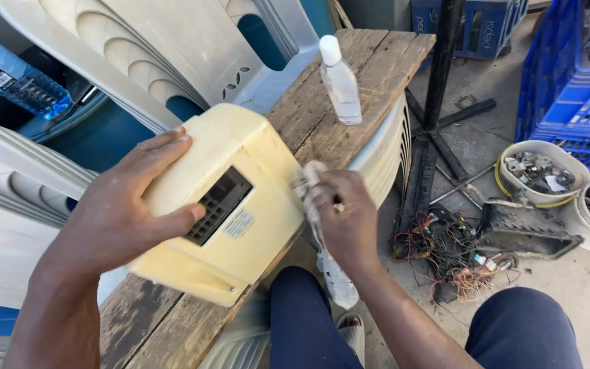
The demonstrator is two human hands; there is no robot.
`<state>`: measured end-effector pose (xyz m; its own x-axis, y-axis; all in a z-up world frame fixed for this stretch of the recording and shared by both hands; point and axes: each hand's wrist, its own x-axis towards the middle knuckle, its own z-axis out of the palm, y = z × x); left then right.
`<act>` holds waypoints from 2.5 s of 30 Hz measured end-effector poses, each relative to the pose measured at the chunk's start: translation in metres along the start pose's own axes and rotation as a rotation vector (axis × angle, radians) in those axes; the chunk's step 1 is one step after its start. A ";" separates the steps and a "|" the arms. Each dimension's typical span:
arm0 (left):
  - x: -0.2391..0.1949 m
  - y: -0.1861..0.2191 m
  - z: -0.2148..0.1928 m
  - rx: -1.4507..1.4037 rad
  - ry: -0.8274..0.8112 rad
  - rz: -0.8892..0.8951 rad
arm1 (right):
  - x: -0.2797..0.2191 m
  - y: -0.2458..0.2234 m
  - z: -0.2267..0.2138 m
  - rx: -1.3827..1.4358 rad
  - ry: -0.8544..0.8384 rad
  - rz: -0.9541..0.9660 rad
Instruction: The person cleans a plastic electronic housing using a cloth, a small brush, and liquid from two different bottles.
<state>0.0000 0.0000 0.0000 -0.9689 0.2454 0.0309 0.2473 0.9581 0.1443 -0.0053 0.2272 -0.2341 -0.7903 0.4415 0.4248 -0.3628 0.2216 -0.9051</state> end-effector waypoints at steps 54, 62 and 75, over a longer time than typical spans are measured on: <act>-0.008 -0.047 0.009 -0.213 0.066 0.231 | 0.101 -0.113 0.084 -0.204 -0.421 -0.605; -0.013 -0.046 0.011 -0.373 0.096 0.252 | -0.044 0.024 0.079 -0.025 0.070 -0.462; -0.021 -0.041 0.010 -0.517 0.134 0.053 | -0.054 -0.061 0.078 -0.193 -0.249 -0.520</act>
<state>0.0101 -0.0428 -0.0164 -0.9558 0.2381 0.1724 0.2934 0.7391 0.6064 0.0207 0.1223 -0.2031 -0.6335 0.0217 0.7734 -0.6546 0.5180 -0.5507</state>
